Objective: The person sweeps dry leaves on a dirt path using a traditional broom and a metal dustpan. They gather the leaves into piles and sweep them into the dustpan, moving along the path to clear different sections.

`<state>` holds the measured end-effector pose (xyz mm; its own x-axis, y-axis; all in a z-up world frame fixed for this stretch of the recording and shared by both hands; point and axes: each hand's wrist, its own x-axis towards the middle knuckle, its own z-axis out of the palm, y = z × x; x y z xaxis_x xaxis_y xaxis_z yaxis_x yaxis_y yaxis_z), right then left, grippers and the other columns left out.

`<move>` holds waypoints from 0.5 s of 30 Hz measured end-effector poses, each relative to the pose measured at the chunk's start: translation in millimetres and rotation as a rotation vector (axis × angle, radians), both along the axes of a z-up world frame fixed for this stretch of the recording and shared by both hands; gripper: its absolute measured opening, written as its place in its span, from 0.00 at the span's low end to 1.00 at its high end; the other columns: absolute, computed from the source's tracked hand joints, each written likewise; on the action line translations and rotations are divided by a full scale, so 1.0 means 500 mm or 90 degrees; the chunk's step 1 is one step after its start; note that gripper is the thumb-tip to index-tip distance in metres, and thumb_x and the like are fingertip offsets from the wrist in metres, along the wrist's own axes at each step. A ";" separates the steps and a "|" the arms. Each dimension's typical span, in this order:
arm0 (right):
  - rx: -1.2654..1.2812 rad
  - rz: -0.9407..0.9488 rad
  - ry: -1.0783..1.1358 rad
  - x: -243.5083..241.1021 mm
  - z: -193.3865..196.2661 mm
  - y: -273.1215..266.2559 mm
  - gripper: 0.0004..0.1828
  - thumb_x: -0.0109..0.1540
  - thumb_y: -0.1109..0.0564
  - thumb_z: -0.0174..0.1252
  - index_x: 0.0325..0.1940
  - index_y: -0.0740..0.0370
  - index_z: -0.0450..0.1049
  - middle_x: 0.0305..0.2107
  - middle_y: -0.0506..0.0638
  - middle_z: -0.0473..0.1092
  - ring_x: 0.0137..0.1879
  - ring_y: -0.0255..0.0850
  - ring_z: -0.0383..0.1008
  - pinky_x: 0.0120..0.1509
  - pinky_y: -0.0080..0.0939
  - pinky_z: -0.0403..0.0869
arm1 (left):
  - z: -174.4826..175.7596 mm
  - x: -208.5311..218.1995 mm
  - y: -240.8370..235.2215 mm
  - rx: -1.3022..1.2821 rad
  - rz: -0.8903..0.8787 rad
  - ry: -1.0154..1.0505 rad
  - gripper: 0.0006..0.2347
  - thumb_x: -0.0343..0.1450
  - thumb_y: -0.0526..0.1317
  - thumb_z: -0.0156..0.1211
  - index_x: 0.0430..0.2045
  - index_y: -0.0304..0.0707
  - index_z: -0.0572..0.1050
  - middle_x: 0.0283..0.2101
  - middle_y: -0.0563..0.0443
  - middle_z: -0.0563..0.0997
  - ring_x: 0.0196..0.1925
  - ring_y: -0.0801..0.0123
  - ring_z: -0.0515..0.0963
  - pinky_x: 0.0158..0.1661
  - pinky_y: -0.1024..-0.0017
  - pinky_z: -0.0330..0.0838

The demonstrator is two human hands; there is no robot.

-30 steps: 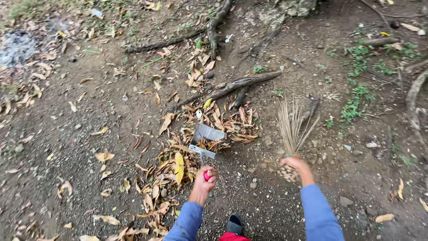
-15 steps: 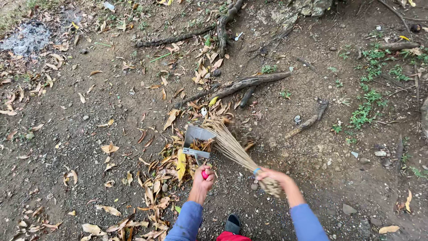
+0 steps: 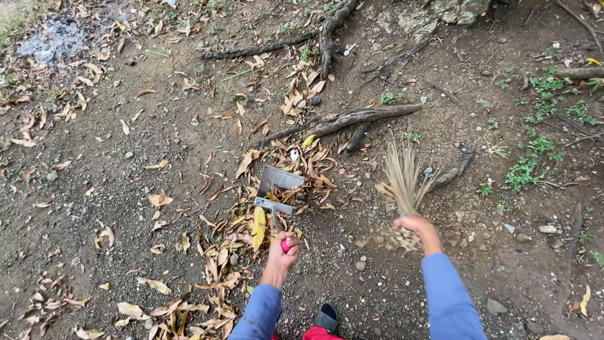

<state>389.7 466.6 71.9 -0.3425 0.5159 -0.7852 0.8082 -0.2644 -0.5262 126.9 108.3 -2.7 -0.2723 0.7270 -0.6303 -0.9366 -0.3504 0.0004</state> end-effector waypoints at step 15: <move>-0.112 0.229 0.236 0.170 0.005 -0.048 0.56 0.53 0.45 0.71 0.81 0.49 0.50 0.67 0.52 0.62 0.60 0.33 0.74 0.56 0.38 0.80 | -0.001 0.023 0.010 -0.013 0.010 -0.048 0.08 0.67 0.29 0.54 0.19 0.41 0.63 0.16 0.59 0.65 0.14 0.78 0.62 0.12 0.78 0.49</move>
